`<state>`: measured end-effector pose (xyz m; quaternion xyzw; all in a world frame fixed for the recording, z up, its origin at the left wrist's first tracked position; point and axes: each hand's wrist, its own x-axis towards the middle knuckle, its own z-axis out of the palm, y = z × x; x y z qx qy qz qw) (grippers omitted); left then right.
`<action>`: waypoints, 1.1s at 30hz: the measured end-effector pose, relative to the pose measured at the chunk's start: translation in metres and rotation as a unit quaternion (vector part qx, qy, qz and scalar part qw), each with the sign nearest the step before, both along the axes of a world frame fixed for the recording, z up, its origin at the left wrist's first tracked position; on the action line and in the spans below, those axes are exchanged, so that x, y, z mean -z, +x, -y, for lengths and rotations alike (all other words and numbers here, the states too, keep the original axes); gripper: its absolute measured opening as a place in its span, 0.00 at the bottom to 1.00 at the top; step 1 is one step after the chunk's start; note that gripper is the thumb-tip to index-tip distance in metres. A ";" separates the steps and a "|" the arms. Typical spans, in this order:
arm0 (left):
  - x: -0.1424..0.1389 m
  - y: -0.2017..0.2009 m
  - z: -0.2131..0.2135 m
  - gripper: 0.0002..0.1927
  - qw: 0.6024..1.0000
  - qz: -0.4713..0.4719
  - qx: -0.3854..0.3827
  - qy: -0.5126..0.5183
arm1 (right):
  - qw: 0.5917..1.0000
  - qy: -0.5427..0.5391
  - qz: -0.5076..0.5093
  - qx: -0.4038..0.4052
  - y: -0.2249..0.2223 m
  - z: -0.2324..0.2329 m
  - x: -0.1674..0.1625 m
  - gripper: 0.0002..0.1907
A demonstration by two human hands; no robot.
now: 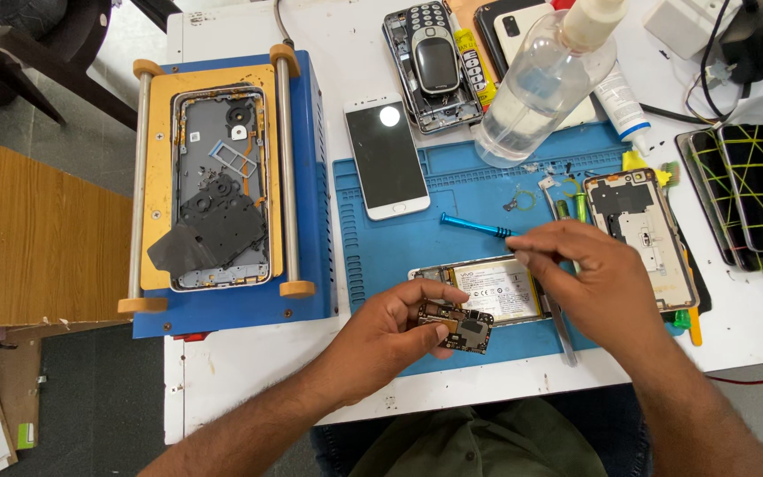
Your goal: The person repairs a disassembled smartphone at a workbench, using tweezers and a metal blade tool to work on the exposed motherboard and reposition small components. They then align the motherboard back into the phone body and press it into place with both hands.
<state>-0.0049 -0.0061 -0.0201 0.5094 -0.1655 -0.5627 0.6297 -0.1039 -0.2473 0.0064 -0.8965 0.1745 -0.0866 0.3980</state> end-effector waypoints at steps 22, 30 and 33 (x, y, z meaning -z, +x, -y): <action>0.002 0.001 -0.001 0.15 1.000 0.009 -0.002 0.001 | 0.978 -0.196 0.046 -0.045 0.118 -0.021 0.023 0.09; 0.003 -0.001 -0.001 0.16 1.000 0.001 -0.017 -0.003 | 0.982 -0.162 0.090 -0.037 0.059 -0.019 -0.007 0.09; 0.004 0.000 -0.002 0.17 0.999 -0.011 -0.025 -0.032 | 0.994 -0.104 0.026 -0.006 0.011 -0.018 -0.015 0.10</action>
